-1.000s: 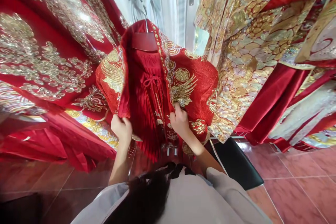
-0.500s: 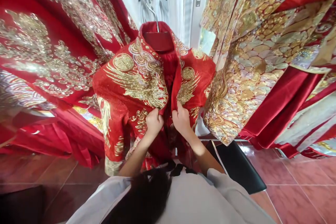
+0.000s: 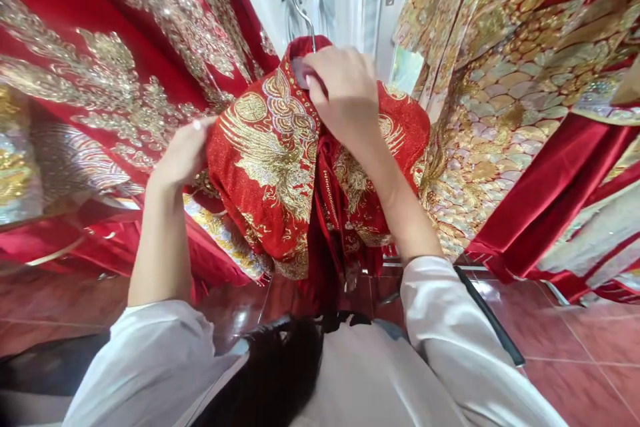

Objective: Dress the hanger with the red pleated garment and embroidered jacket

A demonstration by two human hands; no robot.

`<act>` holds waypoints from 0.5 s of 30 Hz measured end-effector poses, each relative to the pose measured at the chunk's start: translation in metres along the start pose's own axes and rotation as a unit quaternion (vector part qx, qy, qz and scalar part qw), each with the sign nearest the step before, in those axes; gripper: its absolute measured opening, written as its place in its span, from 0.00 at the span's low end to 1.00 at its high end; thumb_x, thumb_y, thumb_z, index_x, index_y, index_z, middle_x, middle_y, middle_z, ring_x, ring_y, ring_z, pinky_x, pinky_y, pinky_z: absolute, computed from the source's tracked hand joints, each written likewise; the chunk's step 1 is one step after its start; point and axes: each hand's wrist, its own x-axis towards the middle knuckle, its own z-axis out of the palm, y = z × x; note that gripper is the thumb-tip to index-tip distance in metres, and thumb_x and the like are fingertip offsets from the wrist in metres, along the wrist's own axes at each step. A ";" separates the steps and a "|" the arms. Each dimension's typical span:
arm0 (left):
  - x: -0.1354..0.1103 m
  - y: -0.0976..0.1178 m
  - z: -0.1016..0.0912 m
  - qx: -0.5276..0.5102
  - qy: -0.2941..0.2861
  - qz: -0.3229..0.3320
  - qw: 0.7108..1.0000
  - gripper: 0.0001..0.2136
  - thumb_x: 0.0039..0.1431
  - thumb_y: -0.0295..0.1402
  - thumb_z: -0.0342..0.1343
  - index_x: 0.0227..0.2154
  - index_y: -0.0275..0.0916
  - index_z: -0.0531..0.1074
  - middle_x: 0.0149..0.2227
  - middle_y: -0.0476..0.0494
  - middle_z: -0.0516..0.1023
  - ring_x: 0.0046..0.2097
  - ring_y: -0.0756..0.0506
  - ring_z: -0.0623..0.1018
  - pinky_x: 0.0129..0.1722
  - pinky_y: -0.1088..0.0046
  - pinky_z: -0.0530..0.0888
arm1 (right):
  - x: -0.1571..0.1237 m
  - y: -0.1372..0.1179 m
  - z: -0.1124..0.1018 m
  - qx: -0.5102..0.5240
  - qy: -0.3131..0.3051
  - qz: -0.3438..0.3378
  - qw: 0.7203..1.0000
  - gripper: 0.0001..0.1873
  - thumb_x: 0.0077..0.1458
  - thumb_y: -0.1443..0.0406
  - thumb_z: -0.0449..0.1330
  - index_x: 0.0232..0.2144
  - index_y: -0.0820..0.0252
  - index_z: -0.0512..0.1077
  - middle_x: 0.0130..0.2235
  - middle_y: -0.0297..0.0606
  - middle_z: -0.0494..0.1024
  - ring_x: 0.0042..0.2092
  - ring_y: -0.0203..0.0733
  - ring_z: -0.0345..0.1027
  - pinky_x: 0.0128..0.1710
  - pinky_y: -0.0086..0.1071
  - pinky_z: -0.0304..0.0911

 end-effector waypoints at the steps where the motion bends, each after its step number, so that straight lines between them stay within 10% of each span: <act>1: 0.003 -0.004 0.003 -0.009 0.003 -0.012 1.000 0.29 0.58 0.61 0.43 0.28 0.35 0.67 0.27 0.45 0.68 0.31 0.49 0.68 0.40 0.66 0.71 | 0.018 0.005 0.003 0.001 -0.039 -0.022 0.999 0.12 0.57 0.63 0.50 0.41 0.50 0.72 0.47 0.36 0.73 0.51 0.48 0.63 0.56 0.47 0.58; 5: 0.014 -0.004 0.010 0.061 0.093 -0.002 0.994 0.26 0.59 0.55 0.46 0.15 0.39 0.55 0.19 0.53 0.52 0.23 0.54 0.53 0.28 0.74 0.64 | 0.048 0.016 0.023 0.008 -0.038 -0.046 0.998 0.09 0.53 0.60 0.56 0.38 0.46 0.72 0.46 0.37 0.72 0.51 0.49 0.61 0.52 0.45 0.59; 11: 0.024 0.036 0.006 0.303 0.267 0.053 0.913 0.32 0.66 0.54 0.35 0.36 0.26 0.69 0.31 0.46 0.68 0.36 0.50 0.70 0.47 0.65 0.67 | 0.046 0.007 0.033 0.004 0.000 0.009 1.000 0.04 0.55 0.64 0.54 0.33 0.53 0.70 0.43 0.39 0.69 0.49 0.49 0.60 0.51 0.44 0.60; 15: -0.005 0.062 0.016 0.333 0.211 -0.021 0.919 0.30 0.64 0.54 0.41 0.33 0.26 0.71 0.28 0.45 0.69 0.35 0.48 0.73 0.48 0.59 0.69 | 0.047 -0.003 0.029 -0.009 -0.012 0.048 0.999 0.03 0.57 0.65 0.55 0.34 0.56 0.69 0.44 0.40 0.68 0.50 0.50 0.59 0.52 0.48 0.60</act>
